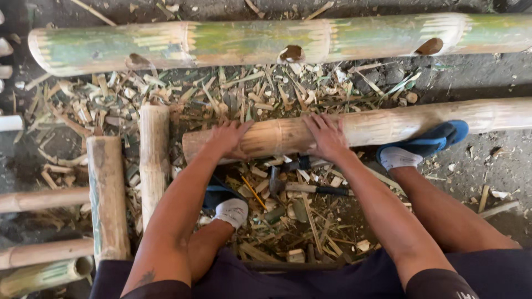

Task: The person carves a hole into a bamboo pole using a chisel and hammer. They measure and mark the bamboo with a tape measure and pencil, then repeatedly strike the chisel to remove material and form a circular opening.

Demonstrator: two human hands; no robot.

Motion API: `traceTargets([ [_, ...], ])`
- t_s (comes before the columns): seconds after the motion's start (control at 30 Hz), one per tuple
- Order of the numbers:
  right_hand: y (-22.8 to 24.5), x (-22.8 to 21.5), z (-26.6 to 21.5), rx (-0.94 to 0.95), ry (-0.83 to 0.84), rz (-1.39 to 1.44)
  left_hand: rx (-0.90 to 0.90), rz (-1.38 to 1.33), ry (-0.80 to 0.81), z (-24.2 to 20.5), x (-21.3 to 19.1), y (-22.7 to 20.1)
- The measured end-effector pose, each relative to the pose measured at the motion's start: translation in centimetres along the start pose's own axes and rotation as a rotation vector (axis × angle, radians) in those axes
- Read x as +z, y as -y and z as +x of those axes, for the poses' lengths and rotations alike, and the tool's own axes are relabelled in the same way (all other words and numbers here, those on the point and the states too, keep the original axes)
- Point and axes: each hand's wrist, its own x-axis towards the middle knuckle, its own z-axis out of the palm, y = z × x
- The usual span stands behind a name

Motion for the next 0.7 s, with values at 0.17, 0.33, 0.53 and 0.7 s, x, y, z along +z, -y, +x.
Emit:
traceTargets([
  [0.17,0.3,8.5,-4.8,-0.260,-0.117,-0.057,-0.036,0.045,-0.023,0.4,1.8,-0.3],
  [0.33,-1.2,12.2,-5.5,-0.166,-0.104,-0.161,0.237,-0.057,-0.359,-1.1,2.3,-1.7],
  [0.53,-7.8,8.8,-5.0,-0.009,0.505,0.331,0.351,0.177,-0.202,-1.8,1.4,-9.1],
  [0.7,-8.5,4.9,-6.8,0.088,0.602,1.486,0.530,0.115,-0.387,-5.2,-0.5,-16.9],
])
